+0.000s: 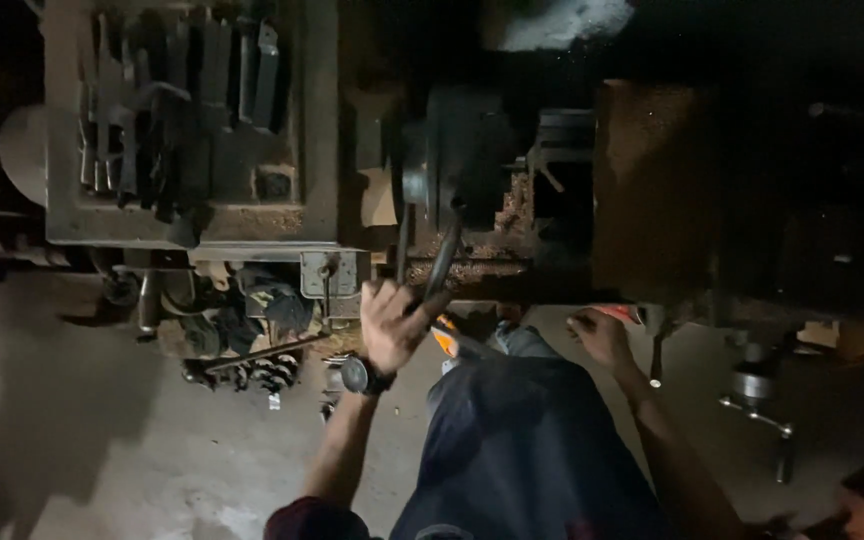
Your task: Machining a metal component on a lathe followed by cleaning and inspecting various mechanical parts with a cloth.
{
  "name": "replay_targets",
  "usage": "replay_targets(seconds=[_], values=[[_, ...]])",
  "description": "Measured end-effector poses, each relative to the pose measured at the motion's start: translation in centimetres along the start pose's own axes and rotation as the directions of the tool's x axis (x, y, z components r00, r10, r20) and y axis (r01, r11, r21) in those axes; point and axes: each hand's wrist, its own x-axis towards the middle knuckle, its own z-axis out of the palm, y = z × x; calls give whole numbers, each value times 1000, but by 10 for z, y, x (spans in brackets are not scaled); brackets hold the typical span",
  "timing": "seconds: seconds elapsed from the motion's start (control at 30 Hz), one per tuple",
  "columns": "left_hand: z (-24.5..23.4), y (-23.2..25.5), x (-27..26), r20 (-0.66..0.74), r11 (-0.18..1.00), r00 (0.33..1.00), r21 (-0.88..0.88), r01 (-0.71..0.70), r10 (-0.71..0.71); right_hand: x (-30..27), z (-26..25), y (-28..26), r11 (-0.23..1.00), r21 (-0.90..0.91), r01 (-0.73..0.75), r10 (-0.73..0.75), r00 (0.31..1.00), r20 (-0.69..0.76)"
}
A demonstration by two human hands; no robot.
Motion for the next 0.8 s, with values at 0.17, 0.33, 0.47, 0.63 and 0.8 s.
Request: replay_targets(seconds=[0.17,0.33,0.47,0.63,0.8], values=[[-17,0,84,145,988,980,58,-146,137,-27,0,-25,953,200,229,-184,958,-221],[-17,17,124,301,954,930,143,-265,213,-62,-24,-82,588,780,216,-45,971,-235],[-4,20,119,272,963,959,228,-141,76,-64,-45,-135,471,366,803,-293,534,-793],[-6,25,116,195,970,981,240,-50,2,-89,-95,-254,-556,687,468,213,879,-426],[3,0,108,48,988,992,101,-120,115,-56,-137,-278,136,665,734,19,669,-743]])
